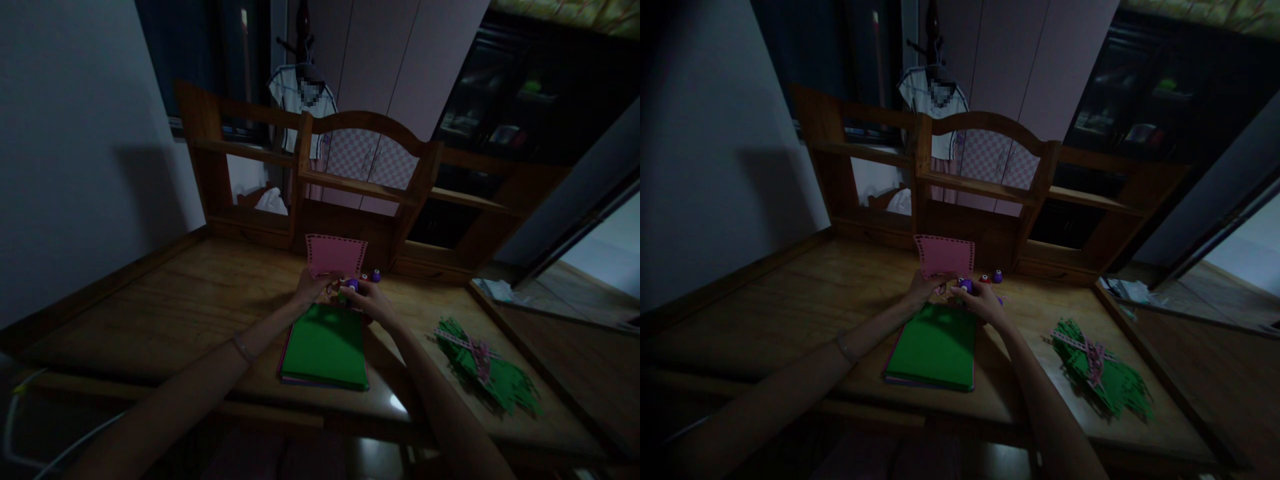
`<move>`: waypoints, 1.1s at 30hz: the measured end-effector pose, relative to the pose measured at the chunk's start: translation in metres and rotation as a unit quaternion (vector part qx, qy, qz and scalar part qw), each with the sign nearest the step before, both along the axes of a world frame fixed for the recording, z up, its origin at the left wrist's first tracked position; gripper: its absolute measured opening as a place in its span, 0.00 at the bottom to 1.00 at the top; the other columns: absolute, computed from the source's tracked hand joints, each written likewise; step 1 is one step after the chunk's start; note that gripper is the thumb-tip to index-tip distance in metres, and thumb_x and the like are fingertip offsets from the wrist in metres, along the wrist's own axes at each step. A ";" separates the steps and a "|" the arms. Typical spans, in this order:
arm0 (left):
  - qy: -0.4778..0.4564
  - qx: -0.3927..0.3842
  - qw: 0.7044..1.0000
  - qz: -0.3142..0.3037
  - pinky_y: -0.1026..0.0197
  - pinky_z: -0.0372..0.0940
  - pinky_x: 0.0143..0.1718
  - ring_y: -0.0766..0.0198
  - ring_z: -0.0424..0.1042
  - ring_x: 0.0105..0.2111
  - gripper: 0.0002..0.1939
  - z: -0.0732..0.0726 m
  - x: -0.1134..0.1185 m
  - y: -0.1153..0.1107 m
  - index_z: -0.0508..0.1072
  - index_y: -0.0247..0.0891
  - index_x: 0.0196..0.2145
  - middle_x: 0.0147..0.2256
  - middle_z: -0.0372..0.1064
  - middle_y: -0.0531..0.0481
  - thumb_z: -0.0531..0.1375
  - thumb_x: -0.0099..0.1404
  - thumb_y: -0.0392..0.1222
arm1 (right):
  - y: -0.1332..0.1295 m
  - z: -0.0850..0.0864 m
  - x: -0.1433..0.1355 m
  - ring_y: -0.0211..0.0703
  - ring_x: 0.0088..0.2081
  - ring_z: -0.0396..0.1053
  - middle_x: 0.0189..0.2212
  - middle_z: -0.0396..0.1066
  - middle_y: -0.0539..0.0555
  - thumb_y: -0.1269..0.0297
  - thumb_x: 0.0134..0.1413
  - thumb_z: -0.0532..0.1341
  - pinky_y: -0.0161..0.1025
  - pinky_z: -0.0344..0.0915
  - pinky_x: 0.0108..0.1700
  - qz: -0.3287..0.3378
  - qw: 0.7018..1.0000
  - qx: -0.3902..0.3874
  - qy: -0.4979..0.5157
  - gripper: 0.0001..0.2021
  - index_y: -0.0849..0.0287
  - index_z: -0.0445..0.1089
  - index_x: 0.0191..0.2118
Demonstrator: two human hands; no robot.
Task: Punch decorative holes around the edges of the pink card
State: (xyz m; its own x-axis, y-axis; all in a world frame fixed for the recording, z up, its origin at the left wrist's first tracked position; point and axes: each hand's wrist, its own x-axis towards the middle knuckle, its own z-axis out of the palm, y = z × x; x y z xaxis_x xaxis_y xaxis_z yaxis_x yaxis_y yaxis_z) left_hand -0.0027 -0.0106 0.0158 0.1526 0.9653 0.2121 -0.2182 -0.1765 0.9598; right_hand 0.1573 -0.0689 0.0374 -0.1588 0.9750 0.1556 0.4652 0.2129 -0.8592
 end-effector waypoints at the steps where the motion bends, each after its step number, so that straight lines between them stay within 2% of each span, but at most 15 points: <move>1: 0.008 0.002 1.000 -0.004 0.66 0.59 0.20 0.68 0.65 0.17 0.14 0.000 0.000 0.000 0.74 0.33 0.21 0.17 0.69 0.51 0.68 0.46 0.47 | 0.000 0.000 0.000 0.40 0.28 0.65 0.26 0.69 0.51 0.44 0.49 0.59 0.35 0.60 0.30 0.000 1.000 0.001 -0.003 0.21 0.61 0.71 0.34; 6: 0.021 0.009 1.000 -0.012 0.66 0.57 0.18 0.69 0.63 0.16 0.14 0.000 0.000 0.000 0.75 0.33 0.22 0.16 0.68 0.52 0.68 0.46 0.48 | 0.001 -0.001 0.001 0.42 0.29 0.66 0.27 0.69 0.51 0.44 0.49 0.60 0.35 0.60 0.30 0.001 1.000 0.010 0.001 0.21 0.60 0.71 0.34; 9: 0.023 0.012 1.000 -0.006 0.66 0.57 0.18 0.69 0.62 0.15 0.15 0.001 0.000 -0.001 0.73 0.33 0.20 0.14 0.66 0.53 0.68 0.46 0.49 | 0.001 -0.001 0.001 0.42 0.30 0.66 0.27 0.69 0.52 0.44 0.49 0.59 0.35 0.60 0.30 0.005 1.000 0.013 0.014 0.21 0.60 0.71 0.35; 12: 0.021 0.020 1.000 -0.004 0.67 0.56 0.18 0.70 0.62 0.15 0.15 0.003 -0.001 -0.002 0.71 0.33 0.17 0.13 0.64 0.53 0.67 0.47 0.49 | 0.002 -0.003 0.001 0.41 0.29 0.65 0.27 0.68 0.51 0.44 0.49 0.59 0.35 0.60 0.30 0.004 1.000 0.016 0.018 0.21 0.60 0.71 0.35; 21: 0.012 0.026 0.999 -0.030 0.66 0.56 0.17 0.70 0.61 0.15 0.15 0.004 0.000 -0.003 0.71 0.33 0.18 0.15 0.65 0.53 0.68 0.46 0.48 | 0.006 -0.008 0.004 0.38 0.27 0.63 0.25 0.66 0.49 0.45 0.49 0.60 0.34 0.59 0.30 -0.004 0.999 0.020 0.038 0.19 0.60 0.69 0.31; 27: -0.014 0.020 0.999 -0.027 0.66 0.58 0.18 0.70 0.62 0.15 0.16 -0.001 0.003 -0.002 0.72 0.32 0.20 0.14 0.64 0.53 0.69 0.45 0.48 | 0.004 -0.005 0.002 0.38 0.27 0.63 0.25 0.66 0.49 0.45 0.49 0.61 0.34 0.61 0.30 -0.004 0.998 0.009 0.058 0.20 0.60 0.69 0.34; 33: -0.013 0.024 0.999 -0.043 0.65 0.61 0.20 0.68 0.63 0.16 0.16 0.001 0.006 -0.003 0.72 0.32 0.19 0.14 0.64 0.52 0.68 0.47 0.49 | 0.003 -0.003 0.002 0.39 0.27 0.63 0.26 0.66 0.49 0.46 0.48 0.61 0.35 0.61 0.30 -0.001 0.998 0.026 0.052 0.19 0.59 0.70 0.36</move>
